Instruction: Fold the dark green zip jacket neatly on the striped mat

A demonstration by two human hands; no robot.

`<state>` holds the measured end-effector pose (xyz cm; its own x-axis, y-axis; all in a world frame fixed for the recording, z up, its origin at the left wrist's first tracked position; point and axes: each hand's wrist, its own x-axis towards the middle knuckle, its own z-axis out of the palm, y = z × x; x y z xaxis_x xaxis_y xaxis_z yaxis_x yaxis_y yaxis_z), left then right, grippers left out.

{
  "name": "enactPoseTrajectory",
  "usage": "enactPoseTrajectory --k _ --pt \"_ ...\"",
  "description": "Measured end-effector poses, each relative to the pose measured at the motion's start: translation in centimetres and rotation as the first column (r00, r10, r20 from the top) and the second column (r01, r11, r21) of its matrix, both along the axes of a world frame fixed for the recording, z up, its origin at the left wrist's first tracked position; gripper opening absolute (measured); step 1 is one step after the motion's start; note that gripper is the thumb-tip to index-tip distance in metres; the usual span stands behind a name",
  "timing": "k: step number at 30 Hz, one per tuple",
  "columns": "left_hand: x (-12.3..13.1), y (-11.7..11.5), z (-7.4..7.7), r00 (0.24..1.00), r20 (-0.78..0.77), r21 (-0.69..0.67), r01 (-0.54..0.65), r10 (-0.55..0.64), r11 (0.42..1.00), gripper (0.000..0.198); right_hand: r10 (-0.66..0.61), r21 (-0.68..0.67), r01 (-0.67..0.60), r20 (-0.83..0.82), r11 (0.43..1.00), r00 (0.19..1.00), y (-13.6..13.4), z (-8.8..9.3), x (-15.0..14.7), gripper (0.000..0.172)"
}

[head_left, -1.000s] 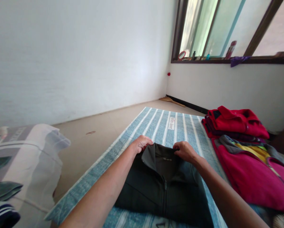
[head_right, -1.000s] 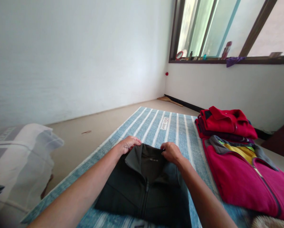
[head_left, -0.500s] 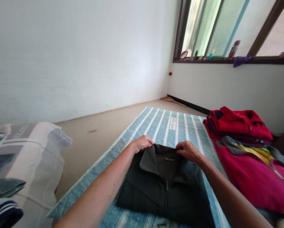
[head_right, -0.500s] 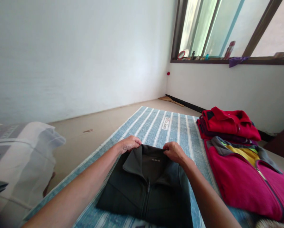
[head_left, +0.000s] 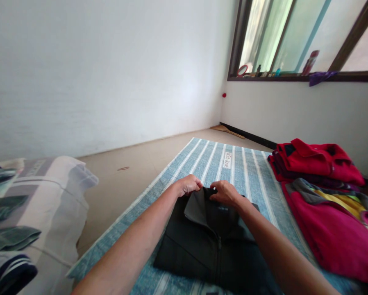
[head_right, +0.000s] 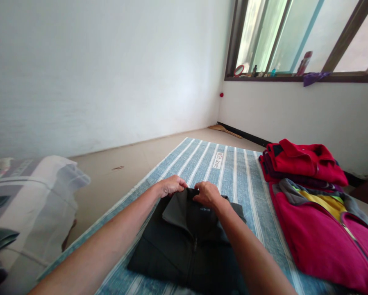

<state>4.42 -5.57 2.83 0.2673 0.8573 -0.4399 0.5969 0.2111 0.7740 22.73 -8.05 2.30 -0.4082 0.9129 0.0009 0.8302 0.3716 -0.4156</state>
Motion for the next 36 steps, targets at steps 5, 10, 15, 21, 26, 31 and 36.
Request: enactPoseTrajectory --k 5,10,15,21,26,31,36 --pt "-0.1 0.2 0.0 1.0 -0.013 -0.008 0.02 -0.02 1.0 0.022 -0.008 -0.042 0.007 -0.023 0.999 1.0 0.8 -0.1 0.3 0.025" --pt "-0.7 0.2 0.1 0.993 0.064 -0.038 0.098 -0.096 0.994 0.027 0.037 -0.128 -0.055 -0.135 0.99 0.99 0.9 0.5 0.9 0.015" --pt "-0.7 0.2 -0.1 0.986 -0.003 0.055 0.168 -0.168 0.984 0.027 0.047 -0.185 -0.09 -0.225 0.979 0.973 1.2 0.3 1.2 0.013" --pt "-0.4 -0.5 0.0 0.992 0.015 0.164 0.125 -0.129 0.979 0.026 0.059 -0.185 -0.109 -0.254 0.977 0.965 1.3 0.0 1.3 0.016" --pt "-0.5 -1.0 -0.1 0.992 0.111 0.115 0.046 -0.059 0.992 0.026 0.073 -0.1 -0.097 -0.216 0.99 0.974 1.0 0.4 0.9 0.016" --pt "-0.5 -0.9 -0.4 0.983 0.184 0.094 0.001 -0.018 0.996 0.026 0.112 -0.033 -0.121 -0.205 0.992 0.972 0.6 0.4 -0.2 0.037" --pt "-0.8 -1.0 -0.5 0.973 0.231 0.046 -0.007 -0.004 0.999 0.025 0.131 -0.038 -0.144 -0.232 0.989 0.964 0.8 0.3 -0.9 0.022"
